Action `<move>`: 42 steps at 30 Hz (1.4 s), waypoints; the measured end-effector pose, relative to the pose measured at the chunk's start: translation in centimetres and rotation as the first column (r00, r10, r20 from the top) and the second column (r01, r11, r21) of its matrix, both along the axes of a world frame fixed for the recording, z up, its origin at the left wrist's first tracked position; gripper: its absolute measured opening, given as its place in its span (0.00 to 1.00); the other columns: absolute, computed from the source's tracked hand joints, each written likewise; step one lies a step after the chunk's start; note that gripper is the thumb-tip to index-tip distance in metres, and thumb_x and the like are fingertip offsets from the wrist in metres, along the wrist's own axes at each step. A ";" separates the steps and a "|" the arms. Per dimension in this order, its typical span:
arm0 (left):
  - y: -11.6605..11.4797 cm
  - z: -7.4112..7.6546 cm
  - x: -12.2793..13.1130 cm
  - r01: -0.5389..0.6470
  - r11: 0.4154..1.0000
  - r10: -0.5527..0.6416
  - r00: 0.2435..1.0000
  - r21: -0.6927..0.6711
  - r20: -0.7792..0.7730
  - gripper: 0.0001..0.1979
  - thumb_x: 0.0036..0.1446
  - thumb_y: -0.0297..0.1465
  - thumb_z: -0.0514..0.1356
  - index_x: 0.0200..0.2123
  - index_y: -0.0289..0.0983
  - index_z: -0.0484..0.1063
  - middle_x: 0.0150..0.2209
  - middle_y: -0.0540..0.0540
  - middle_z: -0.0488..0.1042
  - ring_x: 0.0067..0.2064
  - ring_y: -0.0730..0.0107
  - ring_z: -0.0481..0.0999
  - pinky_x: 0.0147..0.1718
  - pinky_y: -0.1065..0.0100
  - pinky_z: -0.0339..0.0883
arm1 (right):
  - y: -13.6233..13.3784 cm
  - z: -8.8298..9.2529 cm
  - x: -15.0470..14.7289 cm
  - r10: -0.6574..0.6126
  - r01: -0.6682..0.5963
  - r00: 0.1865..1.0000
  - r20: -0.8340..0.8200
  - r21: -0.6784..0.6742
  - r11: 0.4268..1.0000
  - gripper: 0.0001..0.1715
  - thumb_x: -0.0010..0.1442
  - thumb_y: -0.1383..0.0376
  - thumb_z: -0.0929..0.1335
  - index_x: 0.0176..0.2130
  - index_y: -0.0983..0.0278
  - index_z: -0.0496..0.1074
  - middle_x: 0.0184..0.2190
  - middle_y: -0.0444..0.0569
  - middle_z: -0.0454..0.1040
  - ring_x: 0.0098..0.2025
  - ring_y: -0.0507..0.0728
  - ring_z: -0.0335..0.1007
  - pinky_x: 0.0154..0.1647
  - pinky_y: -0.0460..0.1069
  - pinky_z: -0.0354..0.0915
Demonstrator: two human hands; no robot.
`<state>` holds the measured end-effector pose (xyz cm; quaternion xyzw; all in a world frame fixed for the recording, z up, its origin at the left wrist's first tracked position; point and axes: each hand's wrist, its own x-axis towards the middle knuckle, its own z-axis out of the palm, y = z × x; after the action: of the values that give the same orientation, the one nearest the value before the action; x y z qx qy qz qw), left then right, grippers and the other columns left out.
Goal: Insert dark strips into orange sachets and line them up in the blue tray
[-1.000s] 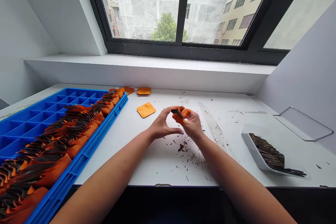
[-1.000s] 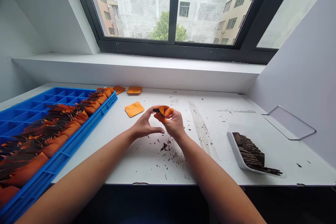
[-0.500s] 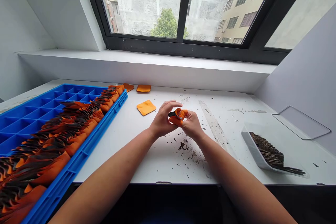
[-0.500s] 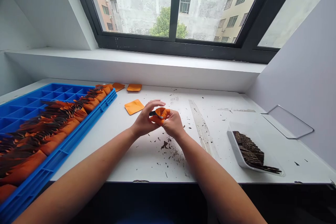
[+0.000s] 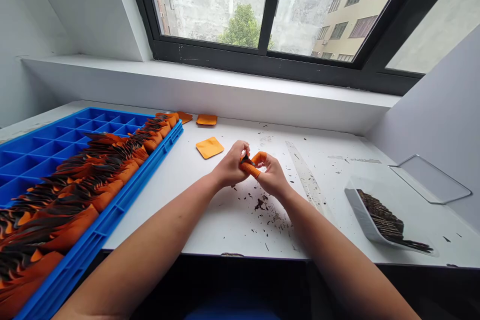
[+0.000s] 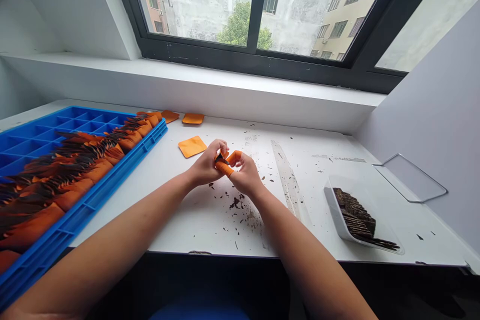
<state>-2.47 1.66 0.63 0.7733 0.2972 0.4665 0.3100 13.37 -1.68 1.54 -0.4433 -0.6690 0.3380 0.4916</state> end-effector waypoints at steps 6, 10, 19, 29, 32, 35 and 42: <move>0.5 -0.4 0.0 -0.097 0.995 0.097 0.995 0.031 -0.005 0.20 0.46 0.24 0.64 0.38 0.41 0.58 0.41 0.47 0.65 0.37 0.68 0.67 0.34 0.65 0.66 | -0.3 0.1 -0.1 -0.013 0.010 0.996 0.093 0.034 0.999 0.14 0.59 0.52 0.72 0.35 0.59 0.74 0.33 0.46 0.75 0.35 0.57 0.66 0.44 0.56 0.63; 0.5 -0.7 -0.1 -0.080 0.997 0.079 0.997 -0.022 -0.016 0.20 0.45 0.23 0.65 0.39 0.42 0.60 0.38 0.49 0.66 0.35 0.69 0.67 0.33 0.65 0.66 | -0.3 0.2 0.0 0.018 -0.021 0.996 0.088 0.040 0.999 0.14 0.61 0.52 0.70 0.33 0.59 0.74 0.34 0.46 0.76 0.35 0.56 0.66 0.45 0.56 0.62; 0.2 -0.3 -0.2 -0.098 0.994 0.103 0.986 0.044 -0.129 0.21 0.44 0.20 0.59 0.40 0.42 0.58 0.36 0.51 0.62 0.33 0.69 0.62 0.30 0.67 0.61 | 0.0 0.2 0.1 0.028 -0.029 0.999 0.024 0.017 0.999 0.15 0.61 0.53 0.68 0.31 0.60 0.75 0.29 0.45 0.75 0.34 0.56 0.68 0.40 0.54 0.65; -0.3 -1.0 0.3 -0.156 0.938 0.230 0.948 0.308 -0.221 0.35 0.48 0.22 0.63 0.58 0.43 0.56 0.56 0.39 0.67 0.56 0.51 0.66 0.57 0.50 0.64 | 0.3 -0.3 0.8 -0.064 0.065 0.985 0.161 0.001 0.998 0.04 0.51 0.63 0.70 0.31 0.60 0.75 0.28 0.45 0.74 0.28 0.54 0.63 0.29 0.51 0.61; -0.7 -0.7 0.7 -0.083 0.937 0.174 0.954 0.339 -0.246 0.36 0.47 0.20 0.61 0.59 0.43 0.56 0.57 0.39 0.67 0.58 0.50 0.65 0.59 0.49 0.63 | 0.4 -0.4 0.9 -0.028 0.041 0.993 0.118 -0.110 0.993 0.02 0.47 0.64 0.69 0.25 0.61 0.71 0.22 0.42 0.69 0.25 0.53 0.61 0.27 0.50 0.59; -0.6 -0.7 1.0 -0.011 0.948 0.108 0.951 0.319 -0.289 0.36 0.44 0.20 0.62 0.57 0.43 0.59 0.55 0.41 0.69 0.58 0.49 0.65 0.59 0.48 0.63 | 0.5 -0.2 0.9 -0.053 0.074 0.988 0.148 -0.144 0.987 0.03 0.45 0.64 0.67 0.22 0.61 0.70 0.20 0.42 0.69 0.25 0.53 0.61 0.27 0.49 0.59; -0.3 0.0 0.6 -0.017 0.981 0.073 0.954 0.191 -0.292 0.19 0.43 0.24 0.61 0.39 0.42 0.62 0.39 0.46 0.70 0.44 0.56 0.69 0.41 0.58 0.68 | 0.6 -0.1 1.0 -0.084 0.109 0.989 0.124 -0.213 0.971 0.06 0.44 0.62 0.67 0.21 0.62 0.71 0.20 0.42 0.68 0.24 0.52 0.59 0.27 0.48 0.57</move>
<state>-1.86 1.37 0.62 0.8532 0.3130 0.3777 0.1771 14.41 -1.09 1.41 -0.5455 -0.6324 0.3594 0.4165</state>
